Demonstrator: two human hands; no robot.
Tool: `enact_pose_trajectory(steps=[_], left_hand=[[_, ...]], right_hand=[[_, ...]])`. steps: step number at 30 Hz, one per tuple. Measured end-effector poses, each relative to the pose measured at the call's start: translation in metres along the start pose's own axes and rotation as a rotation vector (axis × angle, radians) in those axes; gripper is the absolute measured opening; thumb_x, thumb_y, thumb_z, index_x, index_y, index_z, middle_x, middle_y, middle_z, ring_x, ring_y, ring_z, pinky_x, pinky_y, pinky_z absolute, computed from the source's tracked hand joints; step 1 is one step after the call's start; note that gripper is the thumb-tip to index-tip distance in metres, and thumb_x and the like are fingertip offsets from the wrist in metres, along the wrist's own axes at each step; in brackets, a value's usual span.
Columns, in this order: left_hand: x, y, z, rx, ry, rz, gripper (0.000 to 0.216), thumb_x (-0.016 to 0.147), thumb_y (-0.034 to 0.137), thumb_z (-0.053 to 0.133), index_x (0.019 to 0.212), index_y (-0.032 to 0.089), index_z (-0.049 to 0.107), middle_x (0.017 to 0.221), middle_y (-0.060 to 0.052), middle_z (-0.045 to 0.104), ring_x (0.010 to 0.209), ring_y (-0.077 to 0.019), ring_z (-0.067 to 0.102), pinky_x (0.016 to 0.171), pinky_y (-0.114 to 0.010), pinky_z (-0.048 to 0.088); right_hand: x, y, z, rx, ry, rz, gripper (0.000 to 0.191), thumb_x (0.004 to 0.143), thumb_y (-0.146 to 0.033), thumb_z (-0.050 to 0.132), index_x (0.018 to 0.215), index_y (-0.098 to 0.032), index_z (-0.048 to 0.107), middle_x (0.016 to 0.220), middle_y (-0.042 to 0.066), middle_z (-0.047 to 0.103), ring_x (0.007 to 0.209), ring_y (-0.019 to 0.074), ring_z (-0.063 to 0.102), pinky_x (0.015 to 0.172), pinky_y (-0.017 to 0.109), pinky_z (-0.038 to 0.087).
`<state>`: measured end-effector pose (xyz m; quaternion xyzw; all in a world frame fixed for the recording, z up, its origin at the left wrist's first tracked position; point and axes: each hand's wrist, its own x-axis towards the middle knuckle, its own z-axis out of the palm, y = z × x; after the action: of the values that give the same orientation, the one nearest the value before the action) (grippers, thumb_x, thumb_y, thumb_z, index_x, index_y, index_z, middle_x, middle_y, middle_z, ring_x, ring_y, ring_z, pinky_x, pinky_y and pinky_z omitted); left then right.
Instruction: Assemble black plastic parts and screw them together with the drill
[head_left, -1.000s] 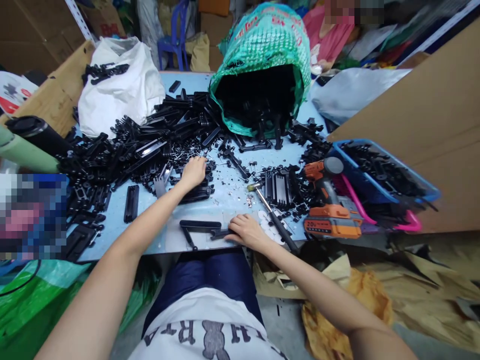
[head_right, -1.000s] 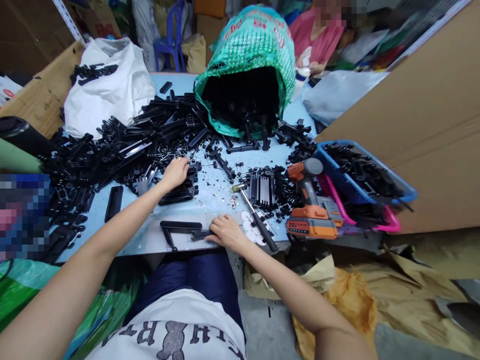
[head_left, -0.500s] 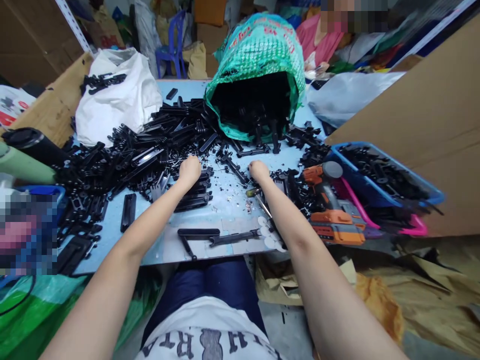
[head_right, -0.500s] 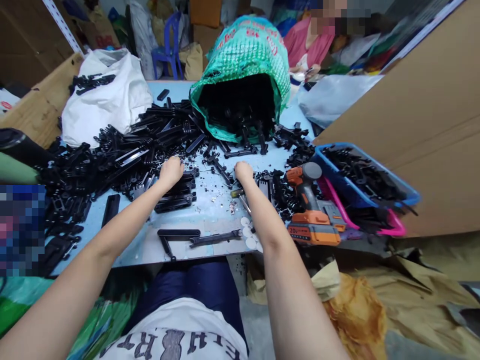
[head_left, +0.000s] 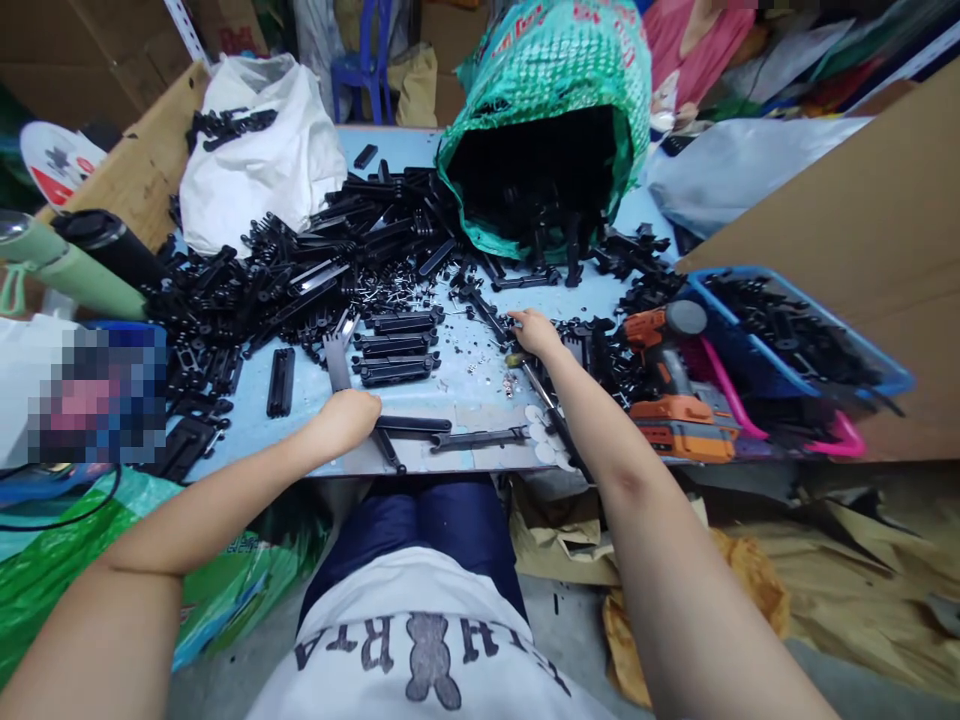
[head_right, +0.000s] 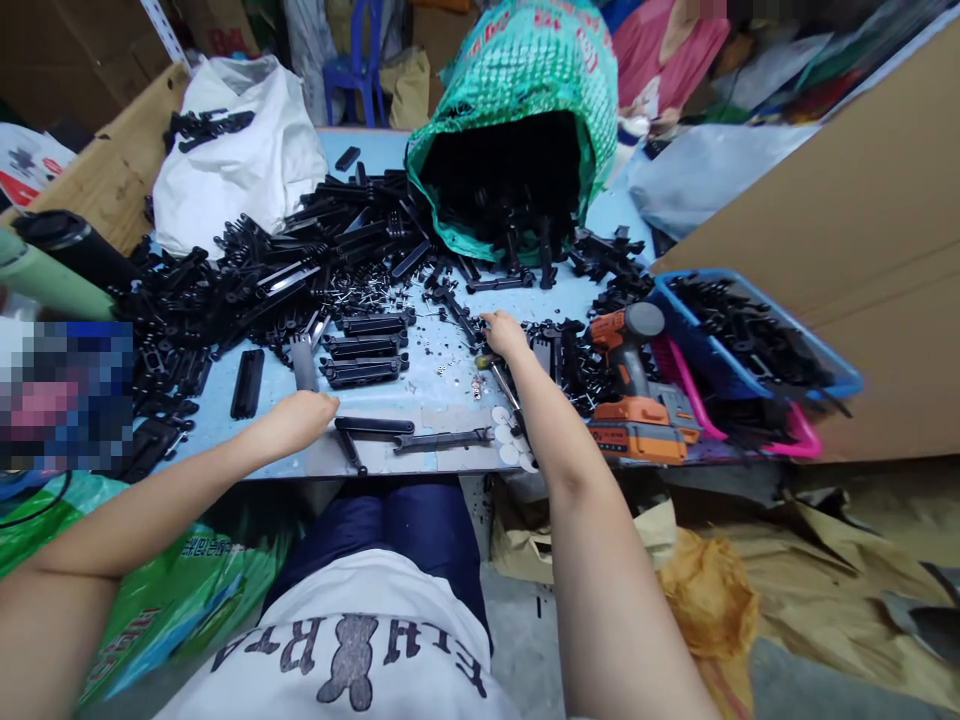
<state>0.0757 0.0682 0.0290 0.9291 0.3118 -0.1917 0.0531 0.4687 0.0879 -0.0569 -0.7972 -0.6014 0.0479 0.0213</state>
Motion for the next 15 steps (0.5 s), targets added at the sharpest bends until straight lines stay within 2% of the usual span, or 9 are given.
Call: enact_pose_trajectory(steps=[5,7,9,12,15], left_hand=[[0.002,0.015,-0.014,0.076,-0.075,0.006,0.031,0.074,-0.003,0.038,0.087,0.004,0.065,0.085,-0.021,0.065,0.083,-0.0355,0.063,0.066,-0.044,0.049],[0.003,0.02,-0.017,0.082,-0.066,0.009,0.03,0.074,-0.003,0.04,0.086,0.005,0.066,0.084,-0.02,0.065,0.083,-0.0346,0.063,0.066,-0.044,0.05],[0.006,0.022,-0.014,0.067,-0.042,0.037,0.028,0.074,-0.004,0.041,0.084,0.006,0.065,0.084,-0.018,0.065,0.083,-0.0318,0.064,0.068,-0.042,0.051],[0.009,0.019,0.01,-0.008,0.107,0.027,0.024,0.078,-0.001,0.042,0.084,0.007,0.064,0.083,-0.015,0.065,0.08,-0.0267,0.065,0.07,-0.037,0.052],[0.007,0.009,0.053,-0.162,0.391,-0.001,0.021,0.087,0.015,0.043,0.086,0.009,0.063,0.082,-0.012,0.066,0.079,-0.0222,0.065,0.073,-0.034,0.053]], right_hand=[[-0.005,-0.01,-0.011,0.018,0.115,-0.032,0.043,0.087,-0.02,0.042,0.129,-0.014,0.048,0.116,0.013,0.05,0.109,0.0253,0.044,0.092,0.034,0.037],[-0.002,-0.019,-0.016,0.018,0.144,-0.063,0.041,0.087,-0.02,0.042,0.126,-0.014,0.05,0.117,0.013,0.05,0.112,0.0253,0.042,0.094,0.034,0.036],[0.005,-0.029,-0.019,0.024,0.113,-0.016,0.039,0.087,-0.019,0.042,0.124,-0.015,0.053,0.118,0.013,0.051,0.113,0.0251,0.043,0.093,0.034,0.036],[0.018,-0.04,-0.019,0.049,0.017,0.155,0.034,0.086,-0.016,0.044,0.116,-0.011,0.059,0.113,0.017,0.055,0.107,0.0255,0.05,0.089,0.033,0.039],[0.029,-0.041,-0.016,0.087,-0.034,0.229,0.027,0.082,-0.015,0.05,0.104,-0.007,0.064,0.101,0.019,0.061,0.098,0.0255,0.056,0.084,0.033,0.042]])
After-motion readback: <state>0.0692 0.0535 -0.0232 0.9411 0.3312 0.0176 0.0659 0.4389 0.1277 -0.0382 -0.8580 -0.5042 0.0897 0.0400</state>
